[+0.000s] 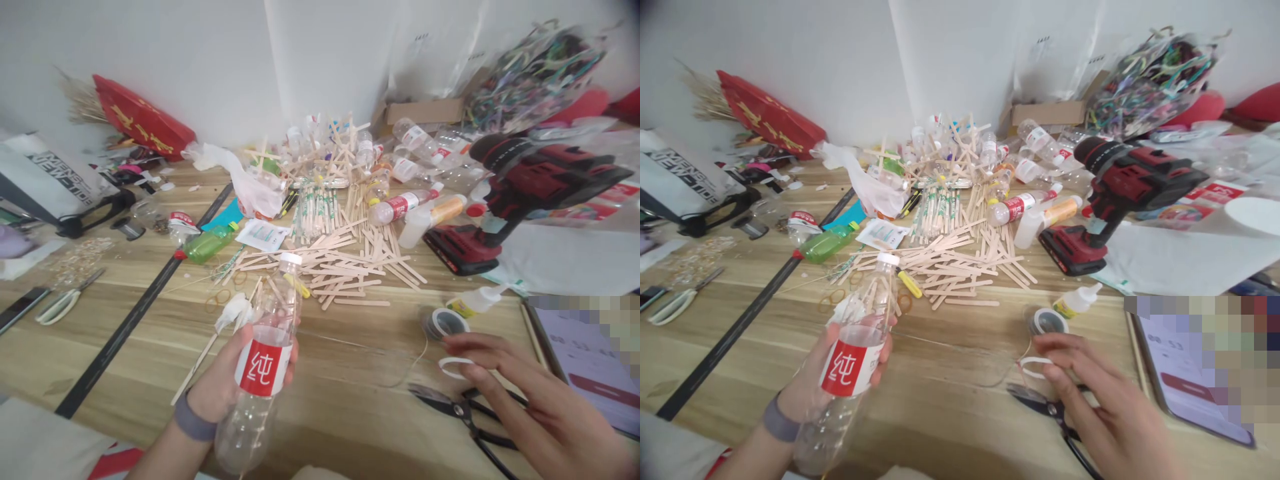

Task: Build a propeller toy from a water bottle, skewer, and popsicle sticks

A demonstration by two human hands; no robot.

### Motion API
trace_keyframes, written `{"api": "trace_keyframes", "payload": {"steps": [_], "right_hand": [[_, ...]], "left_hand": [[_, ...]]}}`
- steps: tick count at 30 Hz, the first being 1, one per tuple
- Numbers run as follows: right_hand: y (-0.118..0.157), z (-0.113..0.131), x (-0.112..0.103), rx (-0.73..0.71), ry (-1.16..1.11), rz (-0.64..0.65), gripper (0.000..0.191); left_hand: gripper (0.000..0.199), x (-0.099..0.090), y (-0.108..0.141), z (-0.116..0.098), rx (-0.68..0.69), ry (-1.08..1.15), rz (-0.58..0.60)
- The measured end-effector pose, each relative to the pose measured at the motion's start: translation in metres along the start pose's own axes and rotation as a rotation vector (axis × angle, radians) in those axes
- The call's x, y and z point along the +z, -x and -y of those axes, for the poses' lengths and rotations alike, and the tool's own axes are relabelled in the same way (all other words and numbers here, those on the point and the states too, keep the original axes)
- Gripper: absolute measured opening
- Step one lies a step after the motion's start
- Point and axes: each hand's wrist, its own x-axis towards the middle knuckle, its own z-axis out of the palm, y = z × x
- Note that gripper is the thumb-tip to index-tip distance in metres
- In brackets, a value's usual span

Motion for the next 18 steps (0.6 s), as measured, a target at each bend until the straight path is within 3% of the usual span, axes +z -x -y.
{"api": "trace_keyframes", "payload": {"steps": [4,8,11,14,18], "right_hand": [[-0.006,0.017,0.013,-0.016,0.015,0.093,0.018],[-0.019,0.044,0.030,-0.230,-0.030,0.073,0.017],[-0.035,0.059,0.034,-0.378,0.111,-0.010,0.016],[-0.052,0.065,0.034,-0.495,0.201,-0.040,0.017],[-0.064,0.055,0.043,-0.471,0.291,-0.024,0.020]], "left_hand": [[0.064,0.007,-0.006,0.004,-0.039,-0.029,0.026],[0.053,0.018,-0.011,0.006,-0.086,-0.099,-0.037],[0.051,0.025,-0.013,0.005,-0.142,-0.185,-0.073],[0.049,0.030,-0.012,0.004,-0.180,-0.213,-0.057],[0.055,0.032,-0.009,0.004,-0.195,-0.196,-0.038]]}}
